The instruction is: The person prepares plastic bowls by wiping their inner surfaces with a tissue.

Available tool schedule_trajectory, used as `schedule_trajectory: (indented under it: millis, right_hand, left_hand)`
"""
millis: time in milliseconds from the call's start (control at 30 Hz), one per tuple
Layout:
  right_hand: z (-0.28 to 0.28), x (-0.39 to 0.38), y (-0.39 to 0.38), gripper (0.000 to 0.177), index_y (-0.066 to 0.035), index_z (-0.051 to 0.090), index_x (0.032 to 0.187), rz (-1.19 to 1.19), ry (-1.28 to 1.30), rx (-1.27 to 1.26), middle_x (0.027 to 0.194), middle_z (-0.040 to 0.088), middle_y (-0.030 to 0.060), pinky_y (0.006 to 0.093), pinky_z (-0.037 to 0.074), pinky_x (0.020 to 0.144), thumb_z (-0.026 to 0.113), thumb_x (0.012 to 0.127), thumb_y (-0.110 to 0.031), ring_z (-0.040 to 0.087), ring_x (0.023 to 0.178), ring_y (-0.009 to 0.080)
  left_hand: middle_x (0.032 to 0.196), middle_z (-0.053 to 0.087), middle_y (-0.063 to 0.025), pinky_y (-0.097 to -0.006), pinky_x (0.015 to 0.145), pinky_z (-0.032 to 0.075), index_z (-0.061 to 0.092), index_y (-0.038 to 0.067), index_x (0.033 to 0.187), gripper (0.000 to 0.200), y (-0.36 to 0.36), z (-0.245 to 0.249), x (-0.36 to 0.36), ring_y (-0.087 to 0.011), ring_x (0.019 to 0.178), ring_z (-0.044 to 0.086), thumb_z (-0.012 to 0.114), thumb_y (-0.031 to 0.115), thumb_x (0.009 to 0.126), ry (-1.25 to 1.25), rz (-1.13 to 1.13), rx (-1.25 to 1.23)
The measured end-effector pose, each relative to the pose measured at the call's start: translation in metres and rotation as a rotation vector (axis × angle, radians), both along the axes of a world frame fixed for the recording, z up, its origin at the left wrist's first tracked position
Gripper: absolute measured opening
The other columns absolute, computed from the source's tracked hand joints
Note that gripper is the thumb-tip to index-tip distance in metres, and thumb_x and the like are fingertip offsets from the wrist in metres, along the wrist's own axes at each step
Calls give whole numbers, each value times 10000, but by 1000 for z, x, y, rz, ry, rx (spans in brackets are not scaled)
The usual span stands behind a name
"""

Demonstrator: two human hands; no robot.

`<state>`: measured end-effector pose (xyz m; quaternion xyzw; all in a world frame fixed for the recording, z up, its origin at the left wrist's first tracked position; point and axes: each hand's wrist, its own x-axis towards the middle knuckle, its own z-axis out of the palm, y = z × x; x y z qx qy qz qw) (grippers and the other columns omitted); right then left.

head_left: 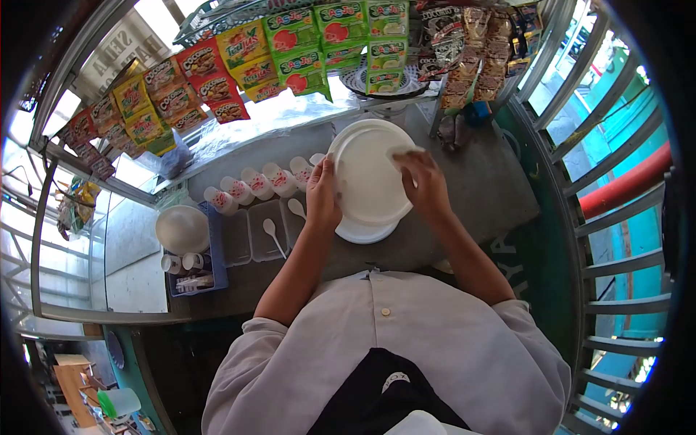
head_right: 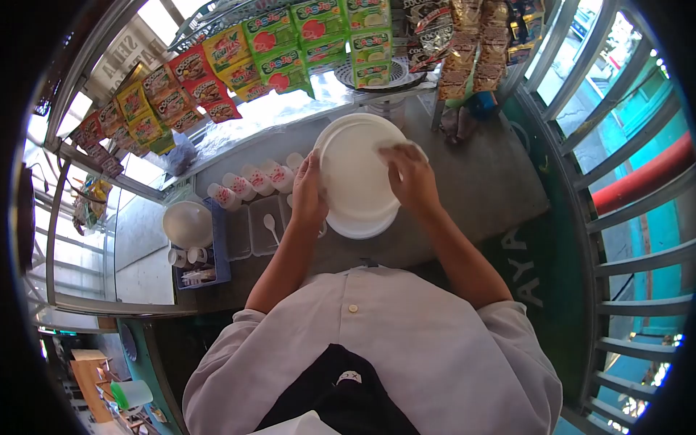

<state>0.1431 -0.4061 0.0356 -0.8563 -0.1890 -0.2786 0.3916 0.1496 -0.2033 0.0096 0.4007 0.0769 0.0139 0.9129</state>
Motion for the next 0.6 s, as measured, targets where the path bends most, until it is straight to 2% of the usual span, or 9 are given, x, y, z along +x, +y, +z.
schedule_trajectory:
  millis: [100,133,200,233,367,467,600]
  right_hand:
    - [-40,-35,13,313,-109,674,1023,95,79,-42,1004,625,122,399,510,798,576,771,50,609,919,310]
    - [-43,-47,15,313,-109,674,1023,99,75,-46,1004,625,122,399,510,798,576,771,50,609,919,310]
    - [-43,-63,22,301,-96,669,1025,335,104,-93,991,630,124,397,506,800,577,773,42,607,919,308]
    - [-38,-58,21,301,-96,669,1025,340,106,-91,991,630,124,397,506,800,577,773,42,607,919,308]
    - [-13,0,-6,303,-91,646,1048,9,-144,-83,916,611,123,406,499,755,563,776,13,600,866,321]
    - [-13,13,-9,286,-84,643,1040,-81,-3,62,915,610,125,415,488,748,562,781,7,593,834,329]
    - [-55,-22,2,269,-79,644,1036,-22,103,45,910,611,125,394,488,739,566,788,-8,596,806,311]
  left_hand:
    - [963,618,17,-245,691,503,561,107,1098,210,7,-4,-2,-79,829,588,511,267,971,60,64,-6]
    - [959,616,23,-238,679,497,557,115,1097,210,8,-5,-1,-75,823,586,513,276,970,68,91,-15]
    - [950,615,27,-236,675,493,564,117,1092,210,7,-9,-2,-71,824,583,518,280,968,58,111,-10]
    - [941,614,31,-233,670,489,571,118,1086,211,6,-12,-3,-67,826,581,523,284,966,54,126,1]
    - [908,611,39,-219,623,472,588,119,1072,212,-7,-22,-15,-49,792,569,532,291,962,-2,36,100]
    - [885,609,42,-204,577,449,600,114,1065,215,-12,-27,-16,-36,754,557,538,291,960,51,-4,115]
    - [884,614,43,-189,548,432,595,115,1073,213,6,-24,-15,-34,730,554,542,287,958,46,68,52]
